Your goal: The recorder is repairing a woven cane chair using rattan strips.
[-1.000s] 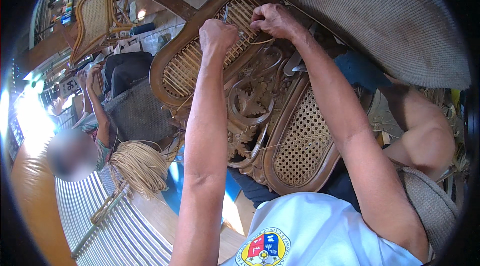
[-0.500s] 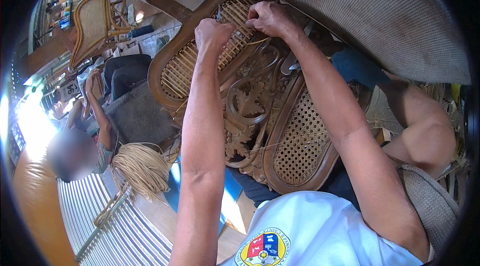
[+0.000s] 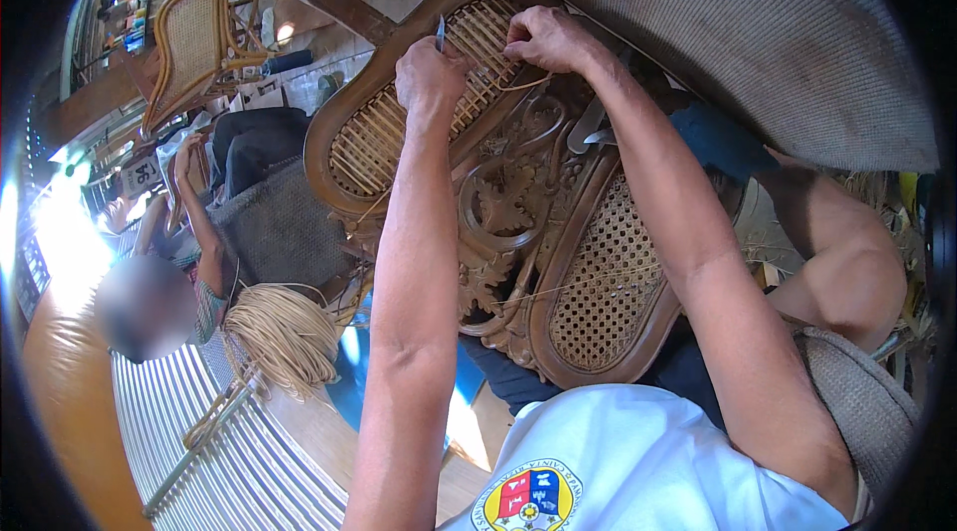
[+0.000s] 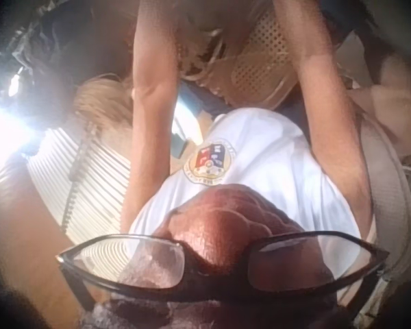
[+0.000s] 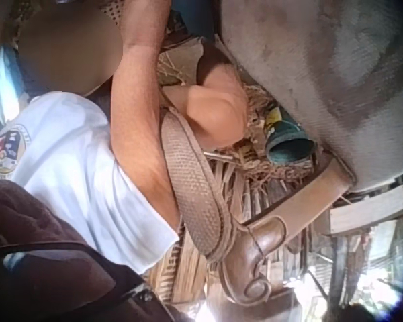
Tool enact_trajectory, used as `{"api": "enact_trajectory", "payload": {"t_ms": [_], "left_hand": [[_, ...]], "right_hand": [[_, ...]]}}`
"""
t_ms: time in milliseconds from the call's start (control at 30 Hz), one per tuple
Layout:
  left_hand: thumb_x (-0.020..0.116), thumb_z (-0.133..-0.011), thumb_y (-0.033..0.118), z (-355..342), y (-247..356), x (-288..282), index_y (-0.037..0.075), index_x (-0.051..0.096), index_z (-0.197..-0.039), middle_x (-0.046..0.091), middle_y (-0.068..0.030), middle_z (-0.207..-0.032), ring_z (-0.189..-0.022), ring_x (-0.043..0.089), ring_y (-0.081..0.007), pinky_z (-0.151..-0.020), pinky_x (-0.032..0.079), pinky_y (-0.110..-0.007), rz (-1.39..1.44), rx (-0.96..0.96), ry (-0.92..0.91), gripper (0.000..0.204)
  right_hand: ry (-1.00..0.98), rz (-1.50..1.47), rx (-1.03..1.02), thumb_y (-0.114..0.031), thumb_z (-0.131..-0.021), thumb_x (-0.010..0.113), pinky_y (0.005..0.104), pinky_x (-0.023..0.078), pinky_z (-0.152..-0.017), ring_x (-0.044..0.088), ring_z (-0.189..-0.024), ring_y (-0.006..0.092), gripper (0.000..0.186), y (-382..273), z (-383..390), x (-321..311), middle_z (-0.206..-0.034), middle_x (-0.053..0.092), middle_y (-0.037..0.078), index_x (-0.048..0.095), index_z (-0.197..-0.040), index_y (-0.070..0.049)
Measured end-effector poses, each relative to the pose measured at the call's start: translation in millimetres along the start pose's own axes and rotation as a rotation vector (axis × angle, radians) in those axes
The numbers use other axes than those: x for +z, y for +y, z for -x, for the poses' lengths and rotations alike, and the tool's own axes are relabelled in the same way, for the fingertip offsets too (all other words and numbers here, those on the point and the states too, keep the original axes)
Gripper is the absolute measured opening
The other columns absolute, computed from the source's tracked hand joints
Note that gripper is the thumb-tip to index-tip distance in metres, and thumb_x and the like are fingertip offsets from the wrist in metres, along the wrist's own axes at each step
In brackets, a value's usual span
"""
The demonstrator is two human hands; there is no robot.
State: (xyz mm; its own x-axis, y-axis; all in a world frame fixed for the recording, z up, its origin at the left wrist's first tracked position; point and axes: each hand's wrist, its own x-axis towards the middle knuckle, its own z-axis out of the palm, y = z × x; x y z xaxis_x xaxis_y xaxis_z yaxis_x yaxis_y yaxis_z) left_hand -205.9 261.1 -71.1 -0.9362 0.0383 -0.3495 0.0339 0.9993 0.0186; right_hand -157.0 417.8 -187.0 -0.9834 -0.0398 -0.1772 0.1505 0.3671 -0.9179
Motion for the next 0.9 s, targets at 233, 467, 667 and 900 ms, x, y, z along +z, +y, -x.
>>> {"api": "enact_trajectory", "payload": {"t_ms": [233, 467, 667, 900], "left_hand": [[0.067, -0.088, 0.027, 4, -9, 9, 0.012, 0.073, -0.094, 0.072, -0.0173, -0.094, -0.09, 0.068, -0.0383, -0.08, 0.053, -0.047, -0.007, 0.251, 0.138, 0.017], [0.074, -0.083, 0.029, 7, -19, 18, 0.014, 0.075, -0.098, 0.071, -0.0174, -0.087, -0.083, 0.069, -0.0335, -0.076, 0.051, -0.044, 0.016, 0.274, 0.172, 0.021], [0.07, -0.086, 0.029, 11, -18, 16, 0.013, 0.075, -0.099, 0.071, -0.0165, -0.084, -0.082, 0.07, -0.0317, -0.076, 0.052, -0.043, 0.042, 0.288, 0.15, 0.021], [0.067, -0.088, 0.031, 12, -24, 13, 0.014, 0.076, -0.101, 0.071, -0.0185, -0.093, -0.088, 0.068, -0.0377, -0.08, 0.053, -0.046, 0.1, 0.3, 0.063, 0.024]], "right_hand": [[0.013, -0.055, 0.042, -0.024, -0.083, 0.076, 0.0371, 0.053, -0.082, 0.069, -0.09, 0.0233, 0.025, -9, 1, 2, -0.094, 0.073, 0.012, 0.072, -0.1, -0.005], [0.032, -0.071, 0.015, -0.023, -0.083, 0.076, 0.0373, 0.053, -0.081, 0.069, -0.089, 0.022, 0.024, -9, 0, 6, -0.093, 0.073, 0.011, 0.072, -0.098, -0.006], [0.051, 0.031, 0.016, -0.021, -0.082, 0.076, 0.0395, 0.053, -0.079, 0.069, -0.088, 0.026, 0.022, -13, -4, 10, -0.092, 0.072, 0.012, 0.072, -0.099, -0.008], [0.154, 0.06, -0.121, -0.022, -0.081, 0.078, 0.0412, 0.052, -0.079, 0.068, -0.09, 0.0284, 0.022, -8, -2, 20, -0.092, 0.07, 0.013, 0.069, -0.093, -0.007]]}}
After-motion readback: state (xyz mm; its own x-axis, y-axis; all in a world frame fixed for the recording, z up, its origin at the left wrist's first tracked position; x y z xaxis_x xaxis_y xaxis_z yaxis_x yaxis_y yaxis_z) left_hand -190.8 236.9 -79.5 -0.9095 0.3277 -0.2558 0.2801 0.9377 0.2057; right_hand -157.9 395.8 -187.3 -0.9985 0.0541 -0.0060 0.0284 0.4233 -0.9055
